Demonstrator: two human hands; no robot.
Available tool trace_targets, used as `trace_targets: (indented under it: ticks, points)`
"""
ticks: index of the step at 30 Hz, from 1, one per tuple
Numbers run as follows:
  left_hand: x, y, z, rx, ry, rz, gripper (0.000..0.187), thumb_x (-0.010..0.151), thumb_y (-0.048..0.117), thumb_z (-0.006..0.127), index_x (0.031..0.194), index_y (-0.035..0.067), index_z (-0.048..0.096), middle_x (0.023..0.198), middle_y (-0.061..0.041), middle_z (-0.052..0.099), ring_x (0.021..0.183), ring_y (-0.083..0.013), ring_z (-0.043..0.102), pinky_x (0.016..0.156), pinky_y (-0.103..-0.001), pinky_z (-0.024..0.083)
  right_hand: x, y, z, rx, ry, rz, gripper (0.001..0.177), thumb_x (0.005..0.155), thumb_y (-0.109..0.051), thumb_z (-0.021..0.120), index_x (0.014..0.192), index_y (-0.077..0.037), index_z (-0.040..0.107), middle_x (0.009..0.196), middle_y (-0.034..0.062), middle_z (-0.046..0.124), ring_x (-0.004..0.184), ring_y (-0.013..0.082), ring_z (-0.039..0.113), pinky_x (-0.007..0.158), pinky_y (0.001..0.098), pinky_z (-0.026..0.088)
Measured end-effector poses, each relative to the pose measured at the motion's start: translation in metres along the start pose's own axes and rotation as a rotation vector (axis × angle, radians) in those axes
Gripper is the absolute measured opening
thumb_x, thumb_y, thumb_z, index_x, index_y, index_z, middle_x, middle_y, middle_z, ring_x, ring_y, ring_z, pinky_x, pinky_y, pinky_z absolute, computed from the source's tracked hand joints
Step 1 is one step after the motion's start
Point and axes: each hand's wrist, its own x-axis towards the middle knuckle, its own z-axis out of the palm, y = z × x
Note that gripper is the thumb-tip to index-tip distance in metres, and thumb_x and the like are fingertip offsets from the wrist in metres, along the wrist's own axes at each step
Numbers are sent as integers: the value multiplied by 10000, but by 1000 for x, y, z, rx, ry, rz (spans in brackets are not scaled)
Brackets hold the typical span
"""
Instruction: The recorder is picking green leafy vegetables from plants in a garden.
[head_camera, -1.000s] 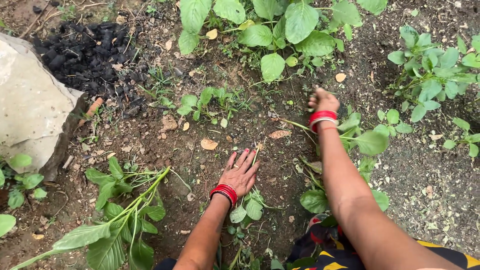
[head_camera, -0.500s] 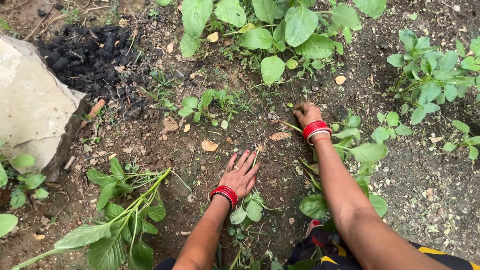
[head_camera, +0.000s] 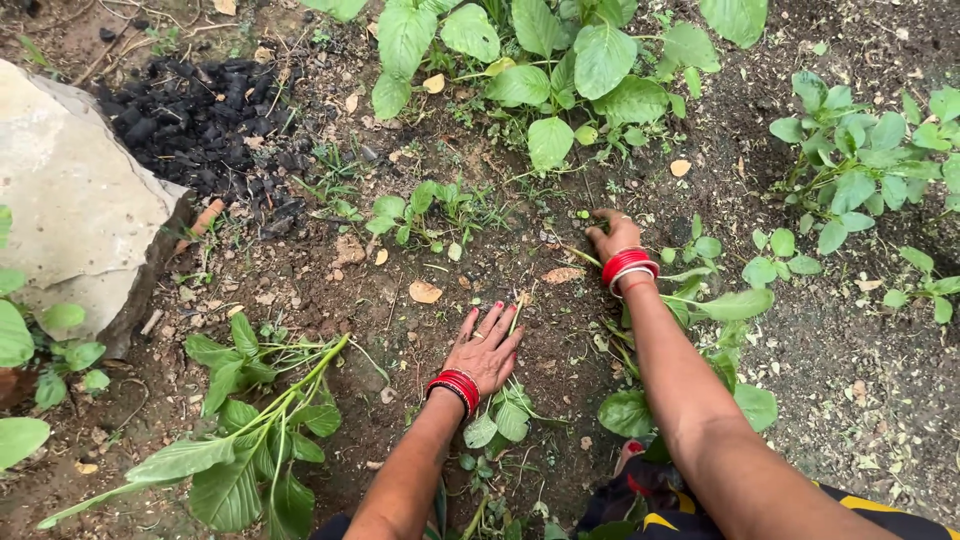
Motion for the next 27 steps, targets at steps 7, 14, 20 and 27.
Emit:
trace_targets:
  ticks: [7, 14, 20, 27]
  points:
    - [5, 5, -2, -82, 45, -31, 528, 970, 382, 503, 1464, 196, 487, 1643, -131, 266, 1536, -307, 200, 1228, -547, 75, 3, -5, 1, 28, 99, 102, 114, 979, -110, 670, 1004, -53, 765, 931, 150, 758, 756, 236, 684, 754, 383, 590]
    - [24, 9, -16, -316, 279, -165, 677, 986, 527, 487, 1540, 144, 413, 1662, -211, 235, 1556, -359, 197, 1258, -539, 85, 5, -35, 5, 187, -52, 223, 197, 969, -75, 609, 1139, -77, 708, 981, 97, 759, 665, 143, 698, 623, 296, 602]
    - [25, -18, -18, -297, 255, -396, 742, 974, 592, 444, 1569, 154, 369, 1690, -194, 154, 1566, -348, 107, 1248, -520, 46, 27, 5, 39, -240, 110, -170, 137, 914, -106, 744, 1028, -60, 805, 926, 162, 760, 721, 185, 685, 706, 333, 560]
    - [1, -27, -23, -218, 96, -338, 787, 955, 670, 429, 1563, 172, 381, 1688, -177, 163, 1572, -363, 70, 1249, -525, 1, 7, -43, 27, 615, -18, 316, 104, 975, -163, 723, 1040, -82, 725, 828, 93, 729, 638, 157, 659, 568, 302, 568]
